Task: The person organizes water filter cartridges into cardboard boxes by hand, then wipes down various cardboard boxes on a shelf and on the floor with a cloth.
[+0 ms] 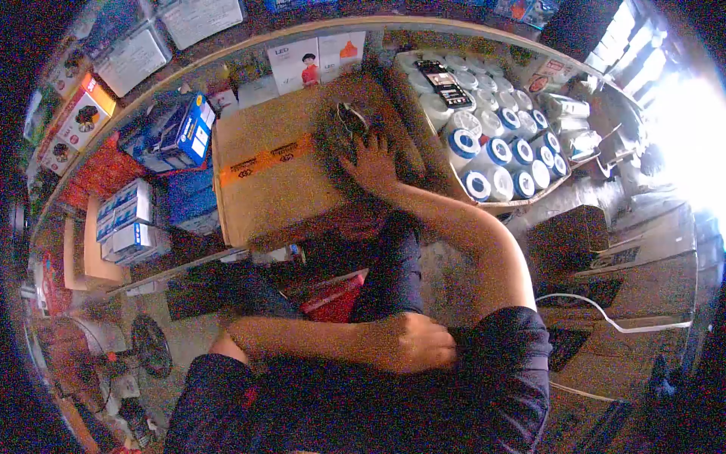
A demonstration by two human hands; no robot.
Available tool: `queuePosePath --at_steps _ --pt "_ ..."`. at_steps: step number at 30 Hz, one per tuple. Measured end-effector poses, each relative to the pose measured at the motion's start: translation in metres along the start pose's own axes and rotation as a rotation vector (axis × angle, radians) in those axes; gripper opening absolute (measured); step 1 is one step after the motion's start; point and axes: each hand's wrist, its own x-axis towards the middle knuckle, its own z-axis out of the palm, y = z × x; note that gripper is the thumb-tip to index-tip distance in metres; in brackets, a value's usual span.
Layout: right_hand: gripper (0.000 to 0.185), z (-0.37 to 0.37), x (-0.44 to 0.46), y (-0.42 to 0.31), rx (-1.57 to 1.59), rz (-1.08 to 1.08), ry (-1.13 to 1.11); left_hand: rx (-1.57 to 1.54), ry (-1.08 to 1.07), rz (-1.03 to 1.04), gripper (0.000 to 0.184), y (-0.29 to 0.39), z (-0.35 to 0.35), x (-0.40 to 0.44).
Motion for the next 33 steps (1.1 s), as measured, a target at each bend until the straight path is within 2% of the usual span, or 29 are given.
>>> queuePosePath --at_steps 3,4,5,6,7,8,9,10,11,12,13,14,16,20,22,23,26,28,31,32,33 --pt "0.062 -0.007 0.003 -0.003 -0.026 0.033 -0.067 -0.034 0.065 0.081 0.010 -0.010 0.006 -0.015" --pt "0.062 -0.021 0.002 -0.010 -0.024 0.025 -0.068 0.075 -0.097 0.039 0.010 -0.019 0.001 -0.025" --pt "0.061 -0.039 0.004 -0.015 -0.220 -0.076 -0.102 0.187 -0.260 -0.006 0.010 -0.034 -0.009 -0.040" --pt "0.059 -0.061 0.007 -0.024 -0.418 -0.179 -0.130 0.218 -0.225 -0.020 0.011 -0.057 -0.019 -0.060" --pt "0.053 -0.078 0.012 -0.036 -0.364 -0.256 -0.168 0.318 -0.203 -0.121 0.011 -0.084 -0.030 -0.084" --pt "0.047 -0.078 0.018 -0.047 -0.094 -0.369 -0.158 0.341 -0.501 -0.504 0.013 -0.094 -0.068 -0.080" --pt "0.043 -0.095 0.010 -0.081 0.038 -0.519 -0.160 0.548 -0.366 -0.298 0.012 -0.118 -0.091 -0.104" --pt "0.036 -0.122 -0.002 -0.128 -0.177 -0.578 -0.415 0.614 -0.357 -0.335 0.018 -0.145 -0.108 -0.134" --pt "0.025 -0.174 -0.024 -0.154 0.304 -0.784 -0.512 0.679 -0.349 -0.373 0.026 -0.172 -0.125 -0.163" --pt "0.025 -0.116 -0.048 -0.186 0.631 -0.958 -0.227 0.848 -0.363 -0.359 0.033 -0.173 -0.154 -0.166" --pt "0.027 -0.147 -0.064 -0.212 0.704 -1.117 -0.417 1.017 -0.377 -0.346 0.041 -0.173 -0.182 -0.168" --pt "0.027 -0.145 -0.080 -0.242 0.902 -1.201 -0.294 0.941 -0.337 -0.439 0.041 -0.177 -0.200 -0.171" --pt "0.024 -0.141 -0.102 -0.277 0.934 -1.216 -0.382 1.046 -0.263 -0.487 0.042 -0.166 -0.218 -0.165" --pt "0.019 -0.133 -0.121 -0.299 0.901 -1.218 -0.318 1.215 -0.321 -0.609 0.041 -0.172 -0.237 -0.211" --pt "0.013 -0.127 -0.122 -0.300 0.720 -1.155 -0.359 1.031 0.016 -0.775 0.038 -0.181 -0.234 -0.216" --pt "0.013 -0.123 -0.121 -0.299 0.711 -1.165 -0.369 1.035 0.032 -0.777 0.038 -0.184 -0.233 -0.220" --pt "0.011 -0.128 -0.113 -0.298 0.616 -1.167 -0.381 1.075 -0.041 -0.795 0.036 -0.179 -0.233 -0.214" --pt "0.011 -0.131 -0.117 -0.300 0.596 -1.242 -0.278 1.048 -0.073 -0.781 0.034 -0.185 -0.234 -0.220" --pt "0.010 -0.142 -0.127 -0.316 0.680 -1.230 -0.256 1.106 -0.062 -0.739 0.032 -0.189 -0.236 -0.228" --pt "0.010 -0.152 -0.137 -0.314 0.736 -1.223 -0.186 1.108 -0.063 -0.740 0.032 -0.189 -0.236 -0.228" --pt "0.010 -0.170 -0.142 -0.306 0.780 -1.255 -0.296 1.061 -0.043 -0.766 0.031 -0.190 -0.236 -0.228"
